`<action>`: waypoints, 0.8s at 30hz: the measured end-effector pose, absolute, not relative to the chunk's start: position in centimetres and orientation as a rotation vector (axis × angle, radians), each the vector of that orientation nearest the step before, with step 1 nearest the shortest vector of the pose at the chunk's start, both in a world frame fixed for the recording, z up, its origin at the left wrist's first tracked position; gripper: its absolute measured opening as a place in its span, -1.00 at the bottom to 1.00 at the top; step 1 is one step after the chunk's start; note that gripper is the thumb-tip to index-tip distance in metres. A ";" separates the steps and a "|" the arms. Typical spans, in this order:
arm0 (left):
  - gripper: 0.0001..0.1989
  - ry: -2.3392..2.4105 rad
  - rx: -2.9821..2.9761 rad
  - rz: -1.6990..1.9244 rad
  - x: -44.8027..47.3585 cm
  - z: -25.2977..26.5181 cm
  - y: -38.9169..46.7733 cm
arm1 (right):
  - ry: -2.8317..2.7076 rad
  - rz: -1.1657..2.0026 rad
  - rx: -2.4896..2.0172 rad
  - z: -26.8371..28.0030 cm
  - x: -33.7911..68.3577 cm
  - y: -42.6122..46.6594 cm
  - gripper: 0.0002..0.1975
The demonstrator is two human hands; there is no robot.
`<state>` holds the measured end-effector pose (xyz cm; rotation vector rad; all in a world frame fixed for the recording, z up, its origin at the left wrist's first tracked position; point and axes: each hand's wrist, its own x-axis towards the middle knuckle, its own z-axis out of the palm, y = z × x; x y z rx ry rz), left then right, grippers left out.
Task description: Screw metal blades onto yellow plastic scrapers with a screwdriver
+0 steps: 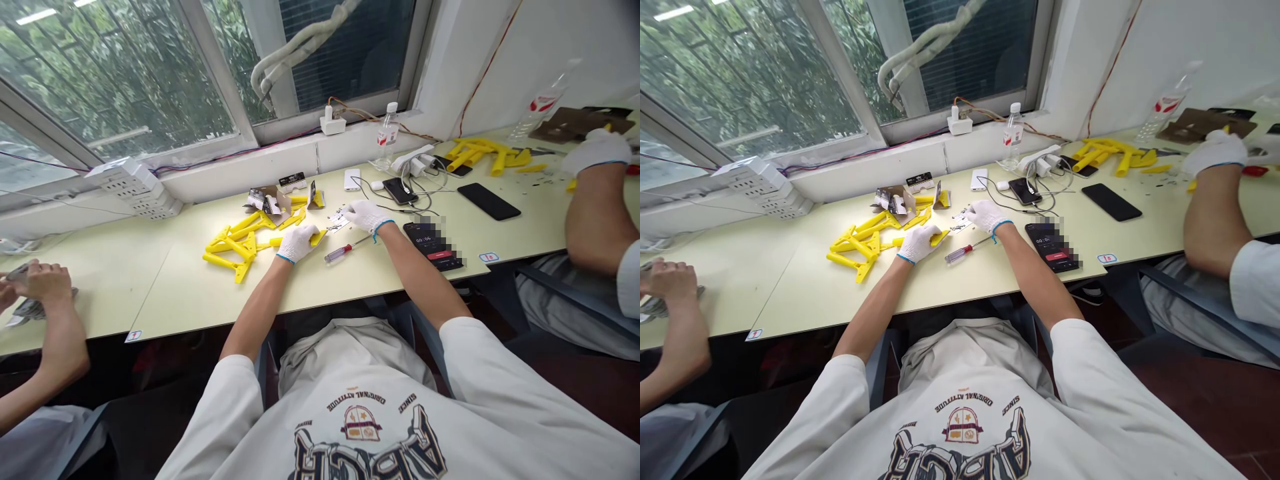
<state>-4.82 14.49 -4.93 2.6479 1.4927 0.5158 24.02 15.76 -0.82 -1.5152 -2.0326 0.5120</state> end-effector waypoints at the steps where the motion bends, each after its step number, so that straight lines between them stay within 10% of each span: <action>1: -0.76 1.483 2.651 0.511 -4.7 -4.8 14.4 | -2.075 0.531 -1.503 -0.8 23.5 15.6 -0.60; 24: -0.72 1.266 2.937 0.510 -4.5 -5.7 13.9 | -2.433 0.712 -1.284 -0.7 18.7 13.8 -0.58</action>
